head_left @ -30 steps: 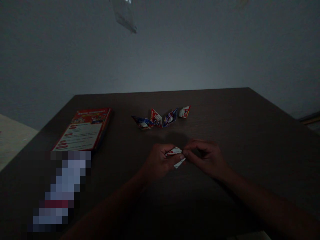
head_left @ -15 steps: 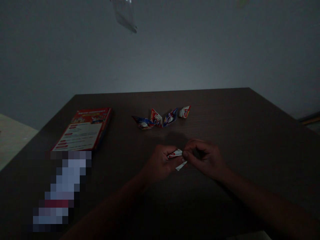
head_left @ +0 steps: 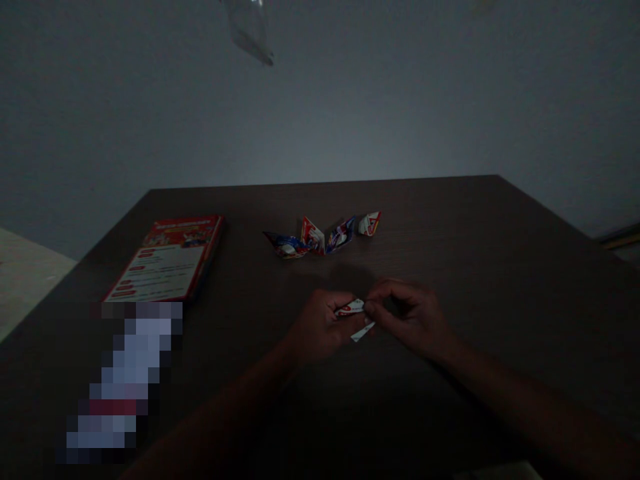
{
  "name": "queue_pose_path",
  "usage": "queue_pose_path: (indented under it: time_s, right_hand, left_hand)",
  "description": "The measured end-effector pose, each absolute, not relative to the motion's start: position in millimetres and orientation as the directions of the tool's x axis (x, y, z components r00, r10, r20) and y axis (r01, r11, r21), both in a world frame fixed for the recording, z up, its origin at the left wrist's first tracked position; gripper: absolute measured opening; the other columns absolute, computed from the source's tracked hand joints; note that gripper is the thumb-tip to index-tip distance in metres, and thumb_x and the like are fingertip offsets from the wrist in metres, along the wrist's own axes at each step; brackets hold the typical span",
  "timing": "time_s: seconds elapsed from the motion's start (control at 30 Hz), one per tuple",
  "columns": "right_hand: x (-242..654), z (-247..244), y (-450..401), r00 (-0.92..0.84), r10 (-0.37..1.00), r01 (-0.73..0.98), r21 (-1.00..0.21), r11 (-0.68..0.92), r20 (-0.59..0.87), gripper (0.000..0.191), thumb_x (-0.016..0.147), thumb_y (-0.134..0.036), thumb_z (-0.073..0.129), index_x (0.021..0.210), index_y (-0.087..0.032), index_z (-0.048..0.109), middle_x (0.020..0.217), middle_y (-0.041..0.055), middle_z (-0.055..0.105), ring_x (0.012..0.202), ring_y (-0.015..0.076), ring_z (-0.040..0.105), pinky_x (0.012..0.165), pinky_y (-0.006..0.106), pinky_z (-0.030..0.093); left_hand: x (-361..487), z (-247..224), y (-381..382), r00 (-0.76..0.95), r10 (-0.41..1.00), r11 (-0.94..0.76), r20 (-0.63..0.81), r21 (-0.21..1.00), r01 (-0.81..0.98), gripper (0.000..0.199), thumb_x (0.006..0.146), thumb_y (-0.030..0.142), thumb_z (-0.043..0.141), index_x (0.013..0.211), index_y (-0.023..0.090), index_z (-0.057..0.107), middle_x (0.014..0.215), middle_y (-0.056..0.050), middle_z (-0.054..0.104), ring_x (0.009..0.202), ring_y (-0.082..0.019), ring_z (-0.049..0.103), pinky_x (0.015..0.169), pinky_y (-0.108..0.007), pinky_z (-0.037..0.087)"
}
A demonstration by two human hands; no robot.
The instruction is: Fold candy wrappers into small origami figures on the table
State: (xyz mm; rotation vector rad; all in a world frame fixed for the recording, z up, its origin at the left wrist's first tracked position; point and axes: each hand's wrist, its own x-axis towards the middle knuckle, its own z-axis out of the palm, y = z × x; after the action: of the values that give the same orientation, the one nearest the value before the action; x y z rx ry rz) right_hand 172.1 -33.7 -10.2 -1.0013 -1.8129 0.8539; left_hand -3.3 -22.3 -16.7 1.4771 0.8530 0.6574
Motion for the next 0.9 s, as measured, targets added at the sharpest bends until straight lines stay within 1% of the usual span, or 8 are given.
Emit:
queue_pose_path:
  time_s: [0.13,0.27,0.43,0.6,0.9]
  right_hand:
    - [172.4,-11.0,-33.9,-0.302,0.88,0.296,-0.841,0.453,0.367,0.008,0.08,-0.018,0.059,0.072,-0.018,0.059,0.066,0.0006,0.057,0.06,0.0121,0.053,0.056,0.025,0.041]
    - [172.3,-11.1,-34.6,-0.302,0.889,0.306,-0.849,0.431,0.343,0.009,0.081,-0.019,0.058,0.073,-0.018,0.059,0.067,0.001,0.058,0.062,0.0128,0.055,0.056,0.025,0.042]
    - [171.6,-9.5,-35.4,-0.3,0.872,0.31,-0.825,0.473,0.387,0.01,0.081,-0.018,0.059,0.07,-0.019,0.058,0.066,0.0008,0.057,0.061,0.0124,0.054,0.056,0.026,0.042]
    - [172.5,-9.3,-34.8,-0.318,0.866,0.298,-0.826,0.479,0.387,0.007,0.081,-0.017,0.058,0.073,-0.018,0.059,0.067,0.0016,0.058,0.062,0.0128,0.055,0.056,0.025,0.043]
    - [174.0,-9.2,-33.4,-0.335,0.84,0.275,-0.808,0.521,0.427,0.006,0.079,-0.014,0.06,0.074,-0.018,0.06,0.066,0.0005,0.056,0.059,0.0115,0.053,0.054,0.025,0.042]
  left_hand:
    - [-2.9,-16.7,-22.6,0.571,0.818,-0.003,-0.072,0.992,0.128,0.03,0.076,0.038,0.061,0.063,0.013,0.054,0.054,0.004,0.046,0.048,-0.007,0.042,0.045,-0.018,0.029]
    - [-2.7,-17.3,-22.8,0.579,0.813,-0.007,-0.069,0.992,0.128,0.031,0.077,0.039,0.061,0.063,0.013,0.053,0.053,0.004,0.046,0.048,-0.007,0.041,0.044,-0.018,0.028]
    - [-2.1,-17.1,-23.3,0.589,0.805,-0.02,-0.073,0.989,0.15,0.03,0.077,0.037,0.06,0.061,0.013,0.052,0.052,0.004,0.043,0.047,-0.006,0.038,0.044,-0.018,0.026]
    - [-1.0,-15.4,-23.5,0.593,0.802,-0.012,-0.071,0.991,0.135,0.031,0.076,0.036,0.061,0.059,0.013,0.049,0.052,0.005,0.04,0.048,-0.006,0.035,0.045,-0.018,0.025]
    - [-0.8,-18.7,-23.4,0.606,0.79,-0.01,-0.092,0.987,0.163,0.03,0.075,0.037,0.061,0.06,0.012,0.052,0.054,0.005,0.039,0.049,-0.006,0.034,0.045,-0.018,0.025]
